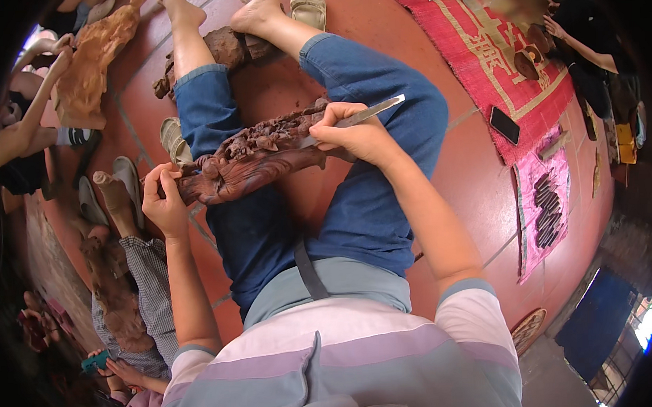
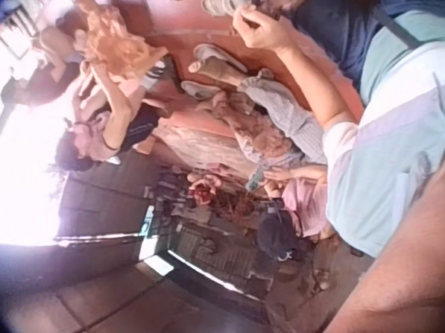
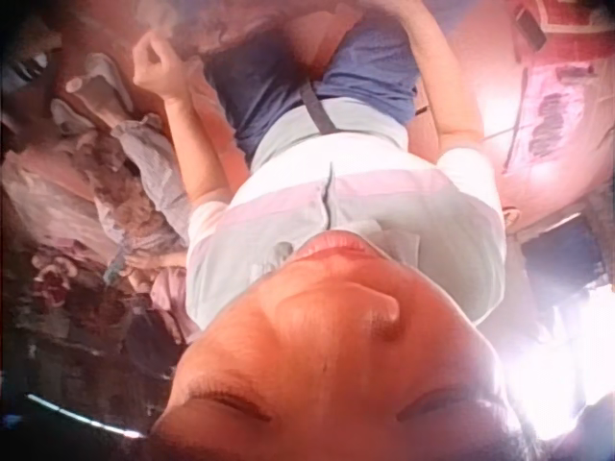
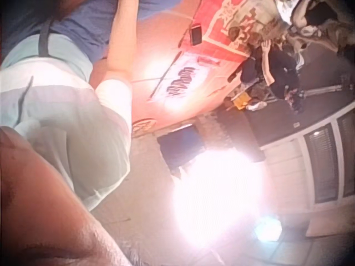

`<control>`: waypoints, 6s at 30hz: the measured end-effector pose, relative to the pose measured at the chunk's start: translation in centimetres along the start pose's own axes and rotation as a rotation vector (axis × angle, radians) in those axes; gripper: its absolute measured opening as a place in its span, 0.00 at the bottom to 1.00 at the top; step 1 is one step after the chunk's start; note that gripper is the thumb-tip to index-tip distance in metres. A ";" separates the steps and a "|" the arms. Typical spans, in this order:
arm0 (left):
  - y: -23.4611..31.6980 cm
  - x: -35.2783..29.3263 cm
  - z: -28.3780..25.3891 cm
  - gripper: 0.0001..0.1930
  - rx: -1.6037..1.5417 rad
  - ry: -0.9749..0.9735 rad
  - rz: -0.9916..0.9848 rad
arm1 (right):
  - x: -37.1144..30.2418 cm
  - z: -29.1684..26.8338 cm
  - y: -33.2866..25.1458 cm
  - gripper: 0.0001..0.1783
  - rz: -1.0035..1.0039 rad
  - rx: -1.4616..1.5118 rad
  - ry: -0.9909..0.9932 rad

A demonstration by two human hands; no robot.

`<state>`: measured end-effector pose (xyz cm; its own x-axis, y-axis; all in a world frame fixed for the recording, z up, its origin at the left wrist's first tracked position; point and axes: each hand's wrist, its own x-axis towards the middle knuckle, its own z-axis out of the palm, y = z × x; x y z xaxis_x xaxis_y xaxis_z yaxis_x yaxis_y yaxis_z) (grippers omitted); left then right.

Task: The person is carving a piece of wood using a chisel. They are sitting on the floor with their legs crossed, holding the wood between their feet and using the chisel to shape it.

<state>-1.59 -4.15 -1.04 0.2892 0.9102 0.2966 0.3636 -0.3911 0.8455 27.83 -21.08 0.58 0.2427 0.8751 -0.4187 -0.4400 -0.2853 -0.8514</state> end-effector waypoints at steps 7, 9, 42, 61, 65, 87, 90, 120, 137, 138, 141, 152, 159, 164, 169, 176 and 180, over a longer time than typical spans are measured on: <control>-0.5 0.0 0.5 0.06 -0.039 0.030 -0.028 | 0.7 1.6 -0.1 0.07 -0.059 -0.089 -0.039; -0.6 0.1 0.3 0.06 -0.029 0.023 0.003 | 0.9 1.6 1.0 0.06 -0.129 -0.101 -0.071; 0.1 0.6 0.4 0.06 0.029 0.051 0.001 | -0.6 -1.8 -1.1 0.06 -0.084 -0.255 0.002; 0.0 0.6 0.5 0.07 0.036 0.015 -0.010 | 0.8 -0.3 -0.1 0.09 -0.112 -0.162 -0.114; -0.1 0.4 0.5 0.07 0.005 0.033 -0.016 | 0.4 -2.3 -2.1 0.08 -0.004 -0.359 -0.048; 0.5 0.6 0.5 0.06 0.029 0.035 0.007 | 0.0 1.5 0.8 0.06 -0.167 -0.160 0.031; 0.2 0.4 0.4 0.07 0.025 0.026 -0.011 | -0.3 -0.2 -0.1 0.08 -0.116 -0.238 0.031; 0.2 0.6 0.7 0.07 0.013 0.055 -0.024 | 0.1 1.0 0.5 0.07 -0.142 -0.123 0.142; 0.5 0.4 0.6 0.06 0.030 0.076 -0.004 | 0.7 -0.6 -0.9 0.07 -0.089 -0.227 0.058; 0.4 0.5 0.7 0.06 0.035 0.069 -0.005 | 1.2 0.5 -0.8 0.08 -0.124 -0.208 0.047; -0.1 0.7 0.5 0.06 0.044 0.056 -0.011 | 1.4 0.3 0.1 0.08 -0.076 -0.165 0.099; 0.2 0.4 0.3 0.06 0.005 0.049 -0.072 | 0.9 -0.2 0.0 0.09 -0.079 -0.173 0.131; 0.3 0.6 0.6 0.06 -0.063 0.086 -0.099 | 1.2 0.9 -0.8 0.06 -0.177 -0.233 0.098; 0.1 0.4 0.6 0.06 0.001 0.081 -0.045 | -0.1 -0.7 -0.5 0.07 -0.042 -0.162 0.193; 0.3 0.5 0.8 0.06 -0.018 0.081 -0.085 | 1.1 1.9 -0.2 0.07 -0.148 -0.108 0.188; 0.4 0.5 0.6 0.06 0.011 0.059 -0.057 | 0.1 -0.2 -1.2 0.08 -0.066 -0.184 0.171; 0.3 0.8 0.6 0.06 0.024 0.074 -0.022 | 1.4 2.1 0.4 0.08 -0.161 -0.026 0.138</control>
<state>-0.66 -3.64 -0.80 0.2150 0.9260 0.3104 0.3911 -0.3728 0.8415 26.15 -19.11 0.33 0.4250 0.8488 -0.3146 -0.3638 -0.1580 -0.9180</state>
